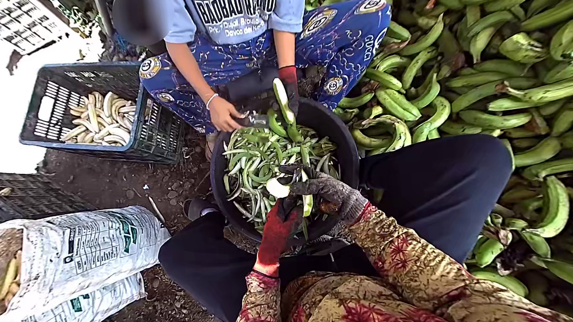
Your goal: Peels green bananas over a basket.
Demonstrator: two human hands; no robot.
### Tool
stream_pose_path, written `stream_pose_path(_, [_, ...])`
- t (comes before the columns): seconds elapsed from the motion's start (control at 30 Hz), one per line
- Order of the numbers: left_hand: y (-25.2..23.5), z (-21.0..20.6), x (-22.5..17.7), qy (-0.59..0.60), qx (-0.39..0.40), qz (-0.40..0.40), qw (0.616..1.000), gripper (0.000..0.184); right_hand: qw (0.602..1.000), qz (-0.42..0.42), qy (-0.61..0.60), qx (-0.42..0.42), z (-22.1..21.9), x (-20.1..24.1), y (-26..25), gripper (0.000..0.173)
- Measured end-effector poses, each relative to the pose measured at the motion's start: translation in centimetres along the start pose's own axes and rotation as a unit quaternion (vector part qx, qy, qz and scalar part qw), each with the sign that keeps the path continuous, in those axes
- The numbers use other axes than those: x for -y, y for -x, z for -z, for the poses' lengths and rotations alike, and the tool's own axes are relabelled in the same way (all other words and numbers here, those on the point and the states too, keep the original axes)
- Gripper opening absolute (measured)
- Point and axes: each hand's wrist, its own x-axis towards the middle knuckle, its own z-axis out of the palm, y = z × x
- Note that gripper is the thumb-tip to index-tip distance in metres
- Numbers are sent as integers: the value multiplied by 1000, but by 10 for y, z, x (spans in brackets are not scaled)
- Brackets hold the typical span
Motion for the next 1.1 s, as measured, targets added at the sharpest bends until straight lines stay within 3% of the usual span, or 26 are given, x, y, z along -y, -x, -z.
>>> stream_pose_path(0.17, [2, 9, -9, 112, 68, 60, 990, 31, 1000, -16, -21, 15, 4, -1, 3, 67])
stream_pose_path(0.3, [5, 18, -5, 202, 133, 87, 966, 20, 999, -19, 3, 44, 9, 2, 8, 63])
stream_pose_path(0.47, [4, 30, 10, 371, 200, 108, 900, 36, 993, -14, 26, 111, 25, -5, 6, 50])
stream_pose_path(0.6, [3, 30, 13, 401, 211, 139, 881, 31, 999, -20, -17, 25, 13, -12, 4, 49])
stream_pose_path(0.67, [2, 29, 23, 435, 247, 127, 857, 33, 998, -10, -54, -28, 11, -18, -3, 53])
stream_pose_path(0.77, [4, 27, 29, 486, 269, 101, 825, 36, 986, 14, -132, -100, 14, -20, -11, 46])
stream_pose_path(0.87, [8, 36, 31, 508, 185, 95, 836, 37, 971, 73, -224, -49, 29, -20, -17, 34])
stream_pose_path(1.0, [6, 46, 43, 535, 13, 102, 838, 41, 947, 122, -290, 58, 43, -21, -27, 31])
stream_pose_path(1.1, [1, 44, 57, 527, -88, 95, 840, 46, 957, 127, -263, -8, 46, -24, -26, 38])
